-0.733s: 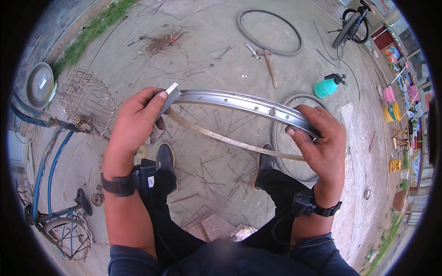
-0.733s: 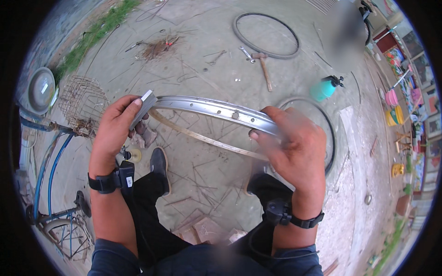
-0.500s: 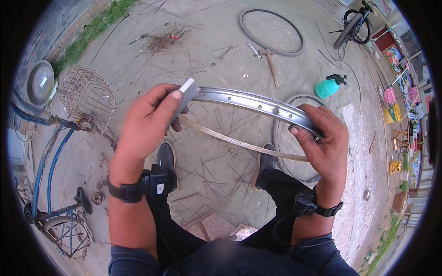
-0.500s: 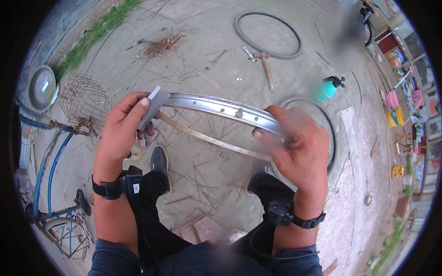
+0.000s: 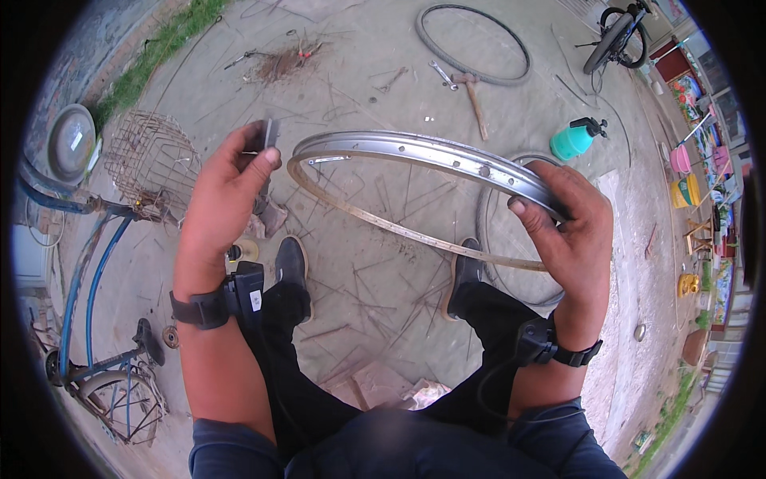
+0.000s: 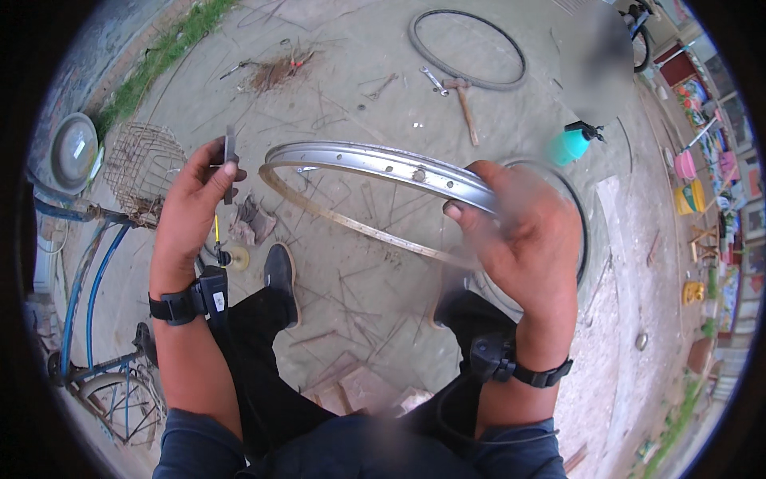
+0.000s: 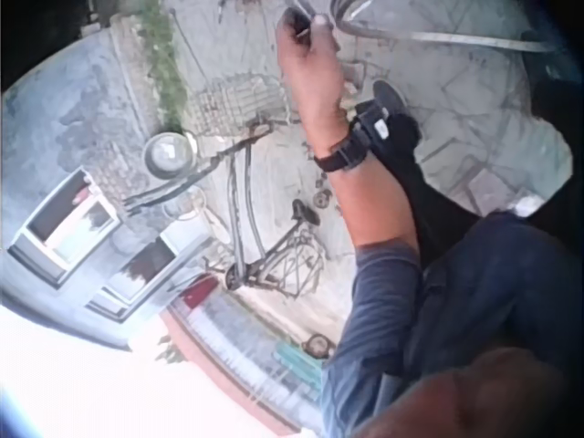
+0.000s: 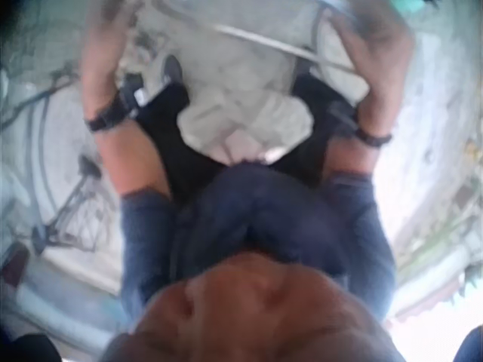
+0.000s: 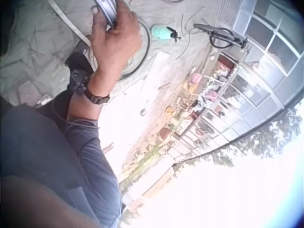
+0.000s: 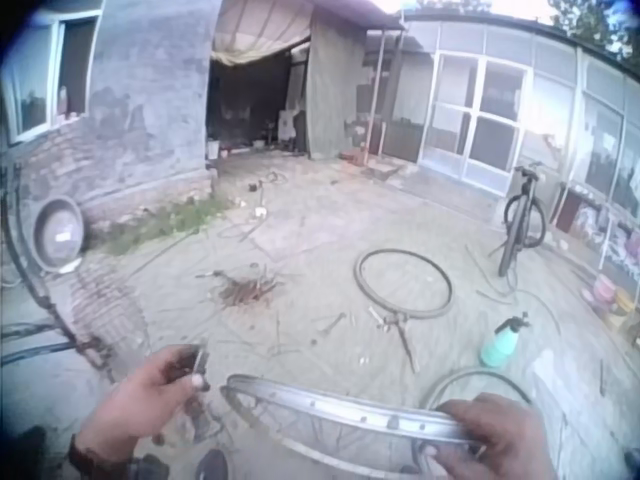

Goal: The person scrubs a metal bicycle rim with a small abrasive block, then moves to a second, rustier rim and scrubs it as well. The person carries the cleaned rim into a room and places it on a table.

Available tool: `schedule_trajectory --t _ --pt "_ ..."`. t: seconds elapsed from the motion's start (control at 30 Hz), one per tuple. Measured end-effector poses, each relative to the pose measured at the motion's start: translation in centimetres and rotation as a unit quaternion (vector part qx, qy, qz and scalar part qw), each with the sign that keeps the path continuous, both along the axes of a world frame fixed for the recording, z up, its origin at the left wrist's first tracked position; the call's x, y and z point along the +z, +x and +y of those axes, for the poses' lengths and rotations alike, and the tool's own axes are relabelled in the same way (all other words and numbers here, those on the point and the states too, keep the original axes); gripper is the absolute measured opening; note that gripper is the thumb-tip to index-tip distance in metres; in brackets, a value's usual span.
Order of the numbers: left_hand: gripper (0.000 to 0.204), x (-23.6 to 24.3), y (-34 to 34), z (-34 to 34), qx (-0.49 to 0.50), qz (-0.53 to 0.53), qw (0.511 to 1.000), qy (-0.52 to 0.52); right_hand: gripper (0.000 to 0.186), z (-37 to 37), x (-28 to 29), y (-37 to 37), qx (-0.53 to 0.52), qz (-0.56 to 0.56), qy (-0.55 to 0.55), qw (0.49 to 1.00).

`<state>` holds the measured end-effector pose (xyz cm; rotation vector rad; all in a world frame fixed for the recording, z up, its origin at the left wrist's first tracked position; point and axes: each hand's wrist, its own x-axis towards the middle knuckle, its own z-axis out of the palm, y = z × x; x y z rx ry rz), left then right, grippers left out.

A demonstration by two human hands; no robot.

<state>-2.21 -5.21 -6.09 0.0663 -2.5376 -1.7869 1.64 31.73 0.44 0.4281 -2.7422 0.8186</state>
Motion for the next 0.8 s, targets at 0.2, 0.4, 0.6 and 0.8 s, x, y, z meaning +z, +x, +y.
schedule_trajectory --t 0.2,0.4,0.6,0.8 --pt "0.049 0.1 -0.5 0.7 0.104 -0.021 0.988 0.114 0.026 0.6 -0.9 0.1 -0.002 -0.001 -0.153 0.988" --pt "0.043 0.3 -1.0 -0.2 0.19 -0.008 0.949 0.253 0.03 3.5 -0.5 0.5 -0.096 -0.015 -0.239 0.966" --pt "0.04 0.2 -1.3 -0.9 0.228 -0.01 0.914 0.337 0.033 5.9 -0.3 0.7 -0.154 0.012 -0.327 0.932" --pt "0.023 -1.0 -1.5 -1.9 0.262 -0.001 0.908 0.328 0.039 7.7 -1.0 0.4 -0.128 0.019 -0.423 0.897"
